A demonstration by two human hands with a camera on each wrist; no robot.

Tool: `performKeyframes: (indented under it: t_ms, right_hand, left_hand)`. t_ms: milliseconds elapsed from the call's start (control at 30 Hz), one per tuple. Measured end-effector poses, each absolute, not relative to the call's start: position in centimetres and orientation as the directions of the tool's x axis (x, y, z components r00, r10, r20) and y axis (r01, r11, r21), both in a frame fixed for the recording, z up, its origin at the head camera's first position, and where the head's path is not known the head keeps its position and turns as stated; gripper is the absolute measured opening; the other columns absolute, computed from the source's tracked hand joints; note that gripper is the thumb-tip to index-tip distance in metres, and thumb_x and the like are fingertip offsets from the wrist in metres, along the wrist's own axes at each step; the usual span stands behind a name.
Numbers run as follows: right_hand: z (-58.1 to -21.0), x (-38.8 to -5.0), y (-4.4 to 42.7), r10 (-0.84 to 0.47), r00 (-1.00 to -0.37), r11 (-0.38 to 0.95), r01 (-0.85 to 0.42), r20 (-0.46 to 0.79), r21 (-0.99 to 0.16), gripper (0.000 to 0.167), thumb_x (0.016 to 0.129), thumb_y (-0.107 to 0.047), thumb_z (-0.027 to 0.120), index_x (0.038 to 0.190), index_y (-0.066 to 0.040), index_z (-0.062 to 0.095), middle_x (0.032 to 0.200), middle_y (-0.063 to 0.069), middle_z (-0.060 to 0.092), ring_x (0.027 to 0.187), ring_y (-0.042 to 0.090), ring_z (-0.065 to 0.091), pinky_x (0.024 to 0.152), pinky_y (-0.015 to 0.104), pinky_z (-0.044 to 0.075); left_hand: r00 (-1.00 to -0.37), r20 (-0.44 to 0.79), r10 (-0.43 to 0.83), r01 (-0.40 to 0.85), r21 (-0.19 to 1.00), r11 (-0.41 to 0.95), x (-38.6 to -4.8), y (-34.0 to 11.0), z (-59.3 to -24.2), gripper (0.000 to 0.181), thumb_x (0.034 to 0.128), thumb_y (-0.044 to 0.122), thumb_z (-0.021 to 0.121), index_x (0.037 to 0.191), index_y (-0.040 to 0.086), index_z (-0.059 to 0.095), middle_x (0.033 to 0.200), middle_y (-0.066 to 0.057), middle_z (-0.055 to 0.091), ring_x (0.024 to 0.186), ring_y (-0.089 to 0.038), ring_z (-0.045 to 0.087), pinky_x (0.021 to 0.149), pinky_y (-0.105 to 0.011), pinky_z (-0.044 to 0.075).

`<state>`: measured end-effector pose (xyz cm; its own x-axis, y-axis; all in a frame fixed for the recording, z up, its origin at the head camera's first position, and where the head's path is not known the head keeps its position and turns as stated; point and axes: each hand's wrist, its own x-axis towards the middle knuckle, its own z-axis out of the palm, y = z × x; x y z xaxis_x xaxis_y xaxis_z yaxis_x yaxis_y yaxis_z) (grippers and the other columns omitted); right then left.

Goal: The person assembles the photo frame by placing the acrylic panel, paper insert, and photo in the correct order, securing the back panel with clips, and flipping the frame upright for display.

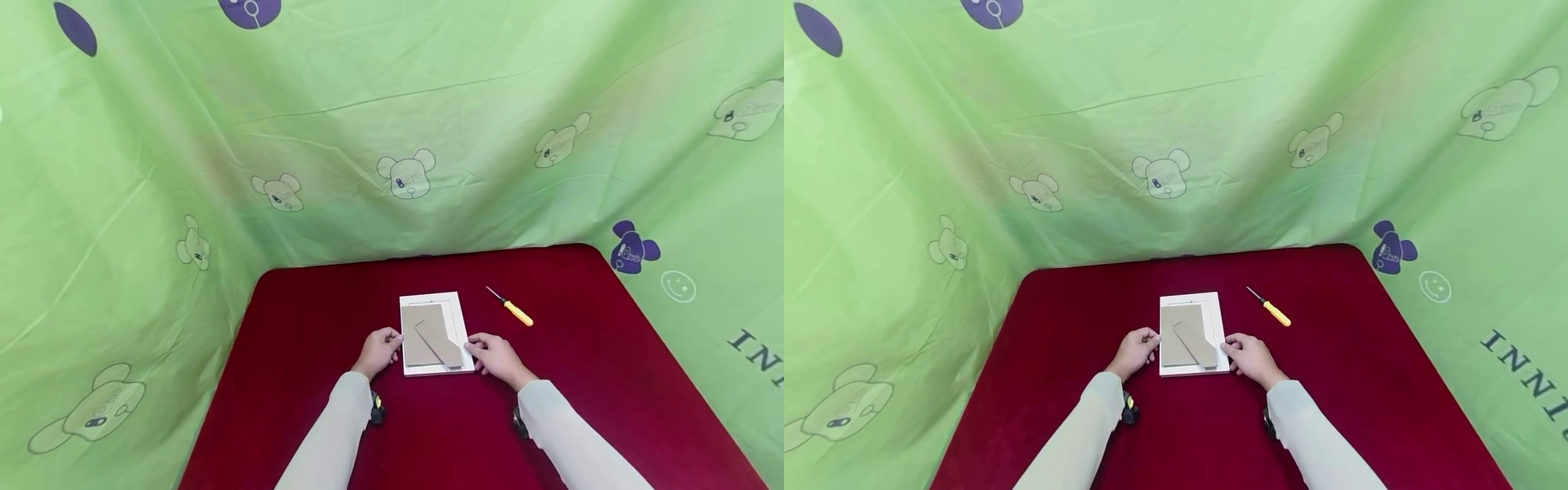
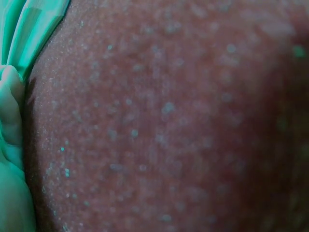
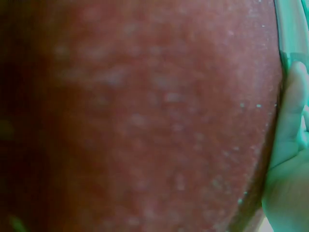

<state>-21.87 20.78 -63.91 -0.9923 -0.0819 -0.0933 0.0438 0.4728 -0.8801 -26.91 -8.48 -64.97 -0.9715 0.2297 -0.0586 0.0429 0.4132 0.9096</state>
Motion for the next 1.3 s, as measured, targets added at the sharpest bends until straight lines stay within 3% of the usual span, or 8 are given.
performKeyframes:
  t_ms: [667, 900, 1300]
  right_hand:
    - [-63.8, -22.8, 19.2, -0.072, -0.992, 0.418, 0.064, -0.104, -0.906, 0.021, 0.093, -0.019, 0.067, 0.107, -0.003, 0.066, 0.071, 0.003, 0.061, 0.055, 0.018, 0.060, 0.046, 0.032, 0.049]
    - [-63.5, -22.8, 19.6, -0.060, -0.992, 0.429, 0.071, -0.107, -0.900, 0.022, 0.093, -0.019, 0.067, 0.107, -0.002, 0.066, 0.069, 0.003, 0.061, 0.054, 0.017, 0.060, 0.045, 0.031, 0.048]
    - [-63.5, -21.5, 20.4, -0.041, -0.994, 0.416, 0.072, -0.098, -0.906, 0.023, 0.094, -0.019, 0.066, 0.107, -0.001, 0.065, 0.071, 0.003, 0.062, 0.054, 0.017, 0.059, 0.044, 0.031, 0.047]
  left_hand:
    - [-0.967, -0.101, 0.233, 0.010, 0.903, 0.430, -27.1, -10.0, -63.2, 0.022, 0.1027, 0.015, 0.051, 0.091, 0.001, 0.062, 0.075, -0.007, 0.060, 0.055, -0.016, 0.060, 0.054, -0.032, 0.054]
    - [-0.969, -0.135, 0.205, -0.001, 0.837, 0.548, -26.6, -8.8, -62.3, 0.029, 0.0971, 0.034, 0.061, 0.087, 0.007, 0.061, 0.063, -0.004, 0.060, 0.049, -0.016, 0.056, 0.045, -0.031, 0.049]
    - [-0.964, -0.130, 0.232, 0.036, 0.801, 0.598, -25.9, -7.5, -62.1, 0.031, 0.0911, 0.035, 0.070, 0.086, 0.007, 0.059, 0.060, -0.001, 0.060, 0.048, -0.015, 0.056, 0.045, -0.030, 0.049]
